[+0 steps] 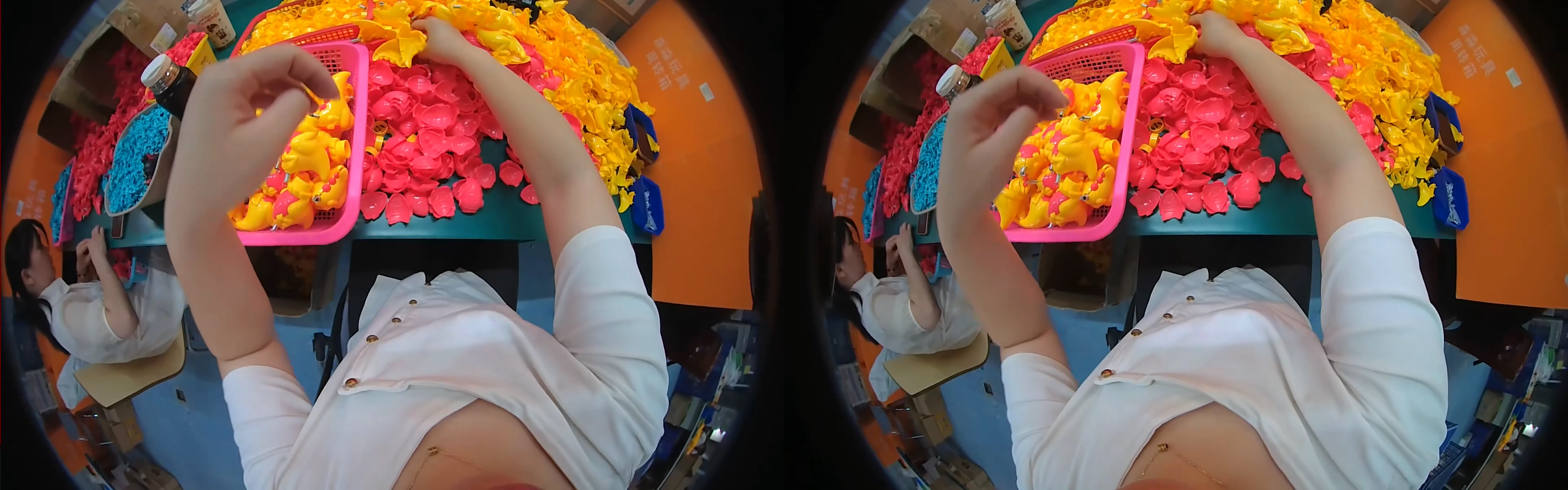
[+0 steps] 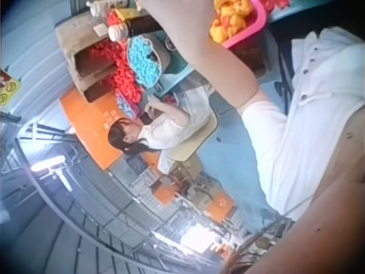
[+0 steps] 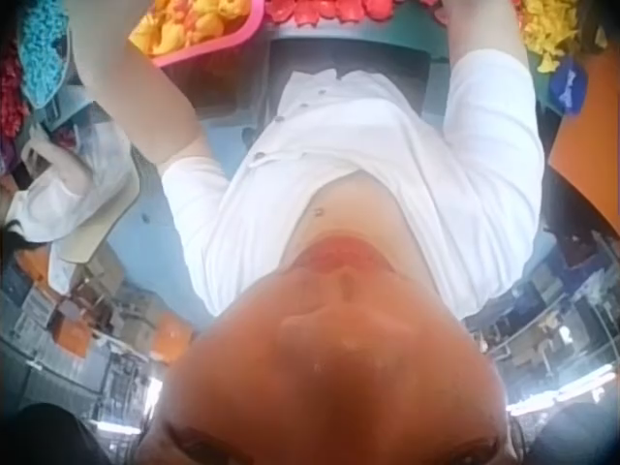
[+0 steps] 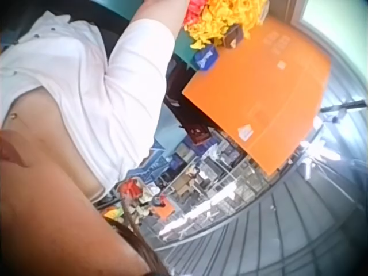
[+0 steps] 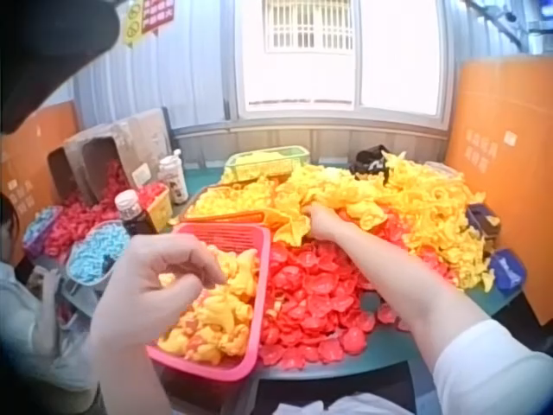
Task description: Assembling small plastic toy ducks by combining yellow and pink components.
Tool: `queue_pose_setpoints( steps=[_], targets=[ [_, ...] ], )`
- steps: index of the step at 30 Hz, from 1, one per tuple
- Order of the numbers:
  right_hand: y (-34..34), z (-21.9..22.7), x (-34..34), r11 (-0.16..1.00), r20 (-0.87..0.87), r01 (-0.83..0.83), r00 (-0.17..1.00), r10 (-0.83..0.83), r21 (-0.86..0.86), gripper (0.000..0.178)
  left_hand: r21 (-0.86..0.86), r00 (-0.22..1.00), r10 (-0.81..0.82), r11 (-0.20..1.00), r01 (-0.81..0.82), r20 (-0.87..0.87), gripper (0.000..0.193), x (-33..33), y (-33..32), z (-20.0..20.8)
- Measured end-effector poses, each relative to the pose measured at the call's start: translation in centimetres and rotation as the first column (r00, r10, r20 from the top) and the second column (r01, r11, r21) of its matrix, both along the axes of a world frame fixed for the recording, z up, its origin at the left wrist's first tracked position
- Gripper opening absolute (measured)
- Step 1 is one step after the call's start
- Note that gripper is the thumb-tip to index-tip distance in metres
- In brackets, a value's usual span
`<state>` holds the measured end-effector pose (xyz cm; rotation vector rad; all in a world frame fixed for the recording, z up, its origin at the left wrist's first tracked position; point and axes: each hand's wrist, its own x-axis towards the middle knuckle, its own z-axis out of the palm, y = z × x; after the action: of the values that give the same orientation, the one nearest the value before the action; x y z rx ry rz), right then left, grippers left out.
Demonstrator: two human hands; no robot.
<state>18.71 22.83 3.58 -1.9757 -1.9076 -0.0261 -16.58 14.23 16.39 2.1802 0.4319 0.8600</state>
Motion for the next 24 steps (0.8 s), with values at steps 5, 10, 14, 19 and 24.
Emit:
queue_pose_setpoints(
  steps=[5,10,14,19,24],
  targets=[
    [-1.1,1.4,2.1,0.967,-0.395,0.142,0.892,-0.218,-0.213,0.057,-0.026,0.997,0.031,0.999,-0.029,0.073,0.018,0.0,-3.7,-1.8],
    [-3.0,2.9,3.3,0.999,-0.741,0.015,0.67,-0.04,-0.04,0.055,-0.171,0.992,-0.042,0.983,0.063,0.12,0.016,4.1,-6.0,-5.8],
    [-5.9,3.2,5.1,0.934,-0.804,-0.247,0.481,0.351,0.26,0.07,-0.17,0.99,-0.141,0.975,0.143,0.024,0.014,8.6,-7.3,-8.6],
    [-10.0,6.9,2.6,0.995,-0.718,0.033,0.69,-0.092,-0.096,0.069,-0.091,0.975,-0.167,0.984,0.155,-0.143,0.013,12.9,-8.2,-11.1],
    [-15.4,7.3,1.7,0.99,-0.642,0.082,0.755,-0.136,-0.114,0.06,0.051,0.973,-0.149,0.986,0.161,-0.179,0.012,16.1,-8.2,-13.8]
  ],
)
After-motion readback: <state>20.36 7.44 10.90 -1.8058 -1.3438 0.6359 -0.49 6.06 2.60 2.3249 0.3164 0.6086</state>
